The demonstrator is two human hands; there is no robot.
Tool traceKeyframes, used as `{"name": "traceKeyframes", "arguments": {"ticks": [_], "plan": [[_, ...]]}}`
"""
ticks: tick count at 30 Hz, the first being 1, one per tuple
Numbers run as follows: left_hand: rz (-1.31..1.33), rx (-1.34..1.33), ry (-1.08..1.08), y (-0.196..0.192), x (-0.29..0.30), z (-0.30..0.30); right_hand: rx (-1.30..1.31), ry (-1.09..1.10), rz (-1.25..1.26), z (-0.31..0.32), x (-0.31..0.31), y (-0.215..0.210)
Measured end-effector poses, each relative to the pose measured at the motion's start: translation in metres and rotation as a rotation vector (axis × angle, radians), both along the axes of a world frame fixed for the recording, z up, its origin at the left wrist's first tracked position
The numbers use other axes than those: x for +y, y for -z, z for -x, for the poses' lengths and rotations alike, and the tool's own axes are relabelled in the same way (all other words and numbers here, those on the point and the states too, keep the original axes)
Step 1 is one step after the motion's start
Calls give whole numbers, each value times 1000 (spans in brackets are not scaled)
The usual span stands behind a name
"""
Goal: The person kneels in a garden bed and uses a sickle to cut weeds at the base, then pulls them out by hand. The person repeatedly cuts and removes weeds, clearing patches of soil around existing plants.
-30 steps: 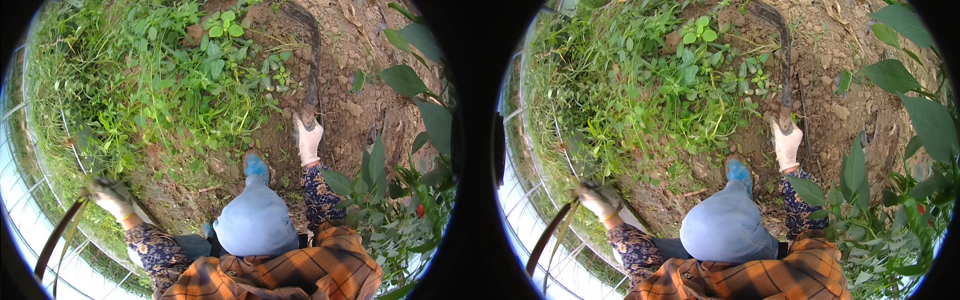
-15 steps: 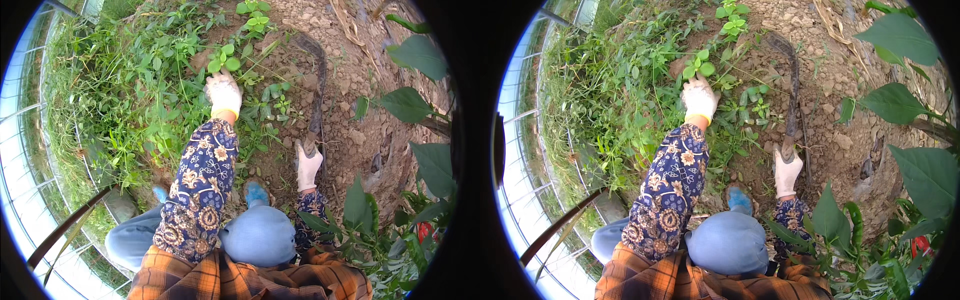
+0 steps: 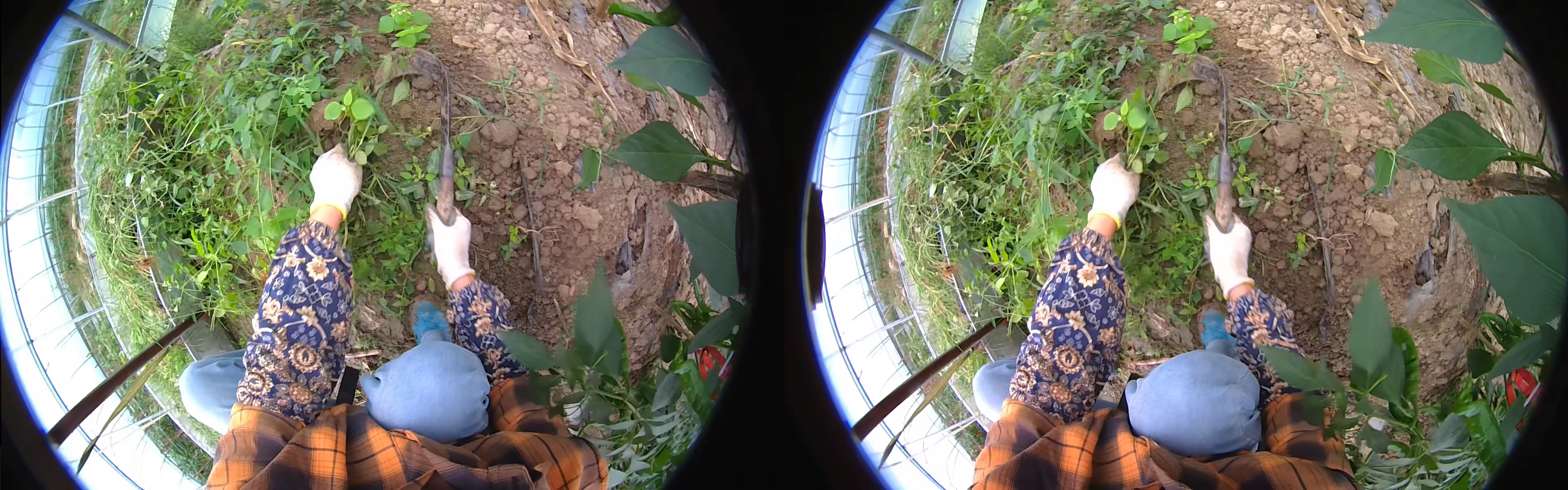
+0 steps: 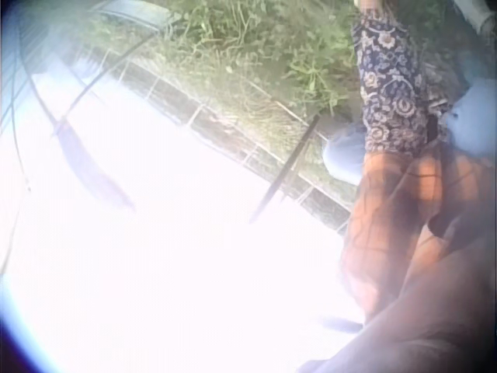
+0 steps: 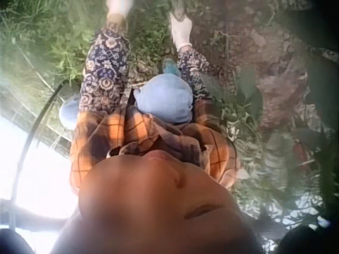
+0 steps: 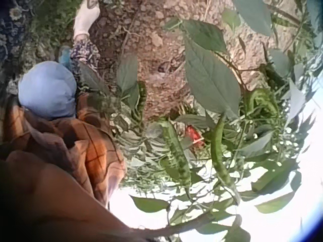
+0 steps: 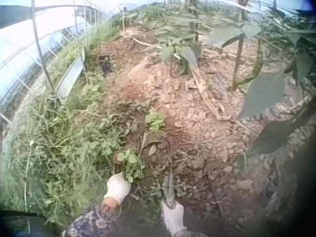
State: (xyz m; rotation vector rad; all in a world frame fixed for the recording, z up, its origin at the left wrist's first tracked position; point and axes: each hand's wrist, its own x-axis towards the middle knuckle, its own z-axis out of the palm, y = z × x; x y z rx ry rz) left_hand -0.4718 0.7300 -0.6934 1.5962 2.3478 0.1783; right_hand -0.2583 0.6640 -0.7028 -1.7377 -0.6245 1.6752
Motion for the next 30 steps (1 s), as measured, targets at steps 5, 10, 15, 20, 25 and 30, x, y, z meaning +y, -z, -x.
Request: {"name": "traceKeyframes", "arguments": {"ticks": [5,10,15,20,25,30], "plan": [[-53,-190,71,-44,-58,27,104,30,-14,13,23,-4],[627,-53,311,-80,-147,46,25,-40,-107,13,15,-3],[435,30,33,-48,-151,58,-141,-218,-201,-9,1,-38],[313,26,-175,-21,-191,71,-527,-695,-615,-35,-3,-22],[154,112,182,-38,-196,44,-1009,-718,-733,-51,42,-8],[58,158,449,-68,-125,-3,-649,-48,-651,-48,78,-18]]}}
